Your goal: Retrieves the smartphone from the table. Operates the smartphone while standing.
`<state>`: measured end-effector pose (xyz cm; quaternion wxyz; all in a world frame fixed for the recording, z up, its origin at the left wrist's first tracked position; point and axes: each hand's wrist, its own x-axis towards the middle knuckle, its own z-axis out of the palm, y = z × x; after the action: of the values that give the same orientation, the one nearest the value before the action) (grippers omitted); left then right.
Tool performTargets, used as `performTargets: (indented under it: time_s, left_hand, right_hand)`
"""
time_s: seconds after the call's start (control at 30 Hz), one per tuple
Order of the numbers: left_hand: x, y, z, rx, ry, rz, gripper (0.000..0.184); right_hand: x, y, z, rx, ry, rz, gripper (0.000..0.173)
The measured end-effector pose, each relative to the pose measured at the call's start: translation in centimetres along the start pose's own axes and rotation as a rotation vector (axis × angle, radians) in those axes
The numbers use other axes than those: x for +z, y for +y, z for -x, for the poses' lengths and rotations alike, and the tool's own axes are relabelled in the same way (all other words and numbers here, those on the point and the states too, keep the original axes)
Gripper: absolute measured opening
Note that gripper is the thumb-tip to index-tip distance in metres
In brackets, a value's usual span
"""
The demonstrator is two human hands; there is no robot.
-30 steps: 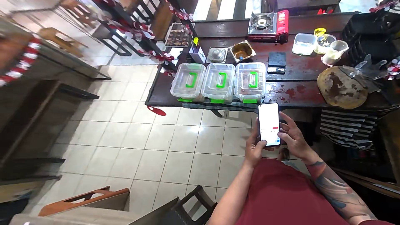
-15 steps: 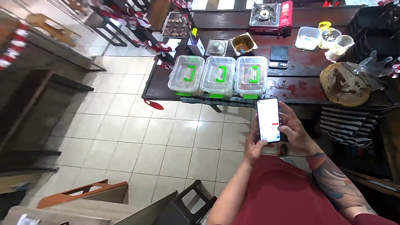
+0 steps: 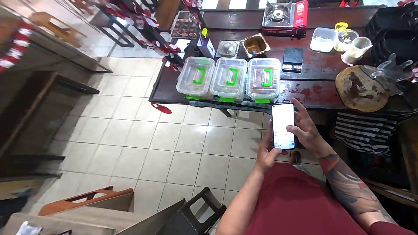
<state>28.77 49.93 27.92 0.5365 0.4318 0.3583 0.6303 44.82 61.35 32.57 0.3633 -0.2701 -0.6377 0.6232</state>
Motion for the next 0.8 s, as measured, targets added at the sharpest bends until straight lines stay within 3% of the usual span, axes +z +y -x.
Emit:
performTargets:
  time_s: [0.23, 0.5, 0.8]
  left_hand:
    - [0.18, 0.37, 0.13, -0.009, -0.007, -0.050, 0.086]
    - [0.26, 0.24, 0.35, -0.023, -0.009, -0.034, 0.086]
    - [0.51, 0.20, 0.39, -0.028, -0.026, -0.045, 0.087]
  right_hand:
    - [0.74, -0.09, -0.25, 0.037, 0.046, 0.054, 0.090]
    - [0.52, -0.20, -0.13, 0.024, 0.032, -0.009, 0.070]
    - [0.69, 0.29, 0.39, 0.009, 0.052, 0.033, 0.094]
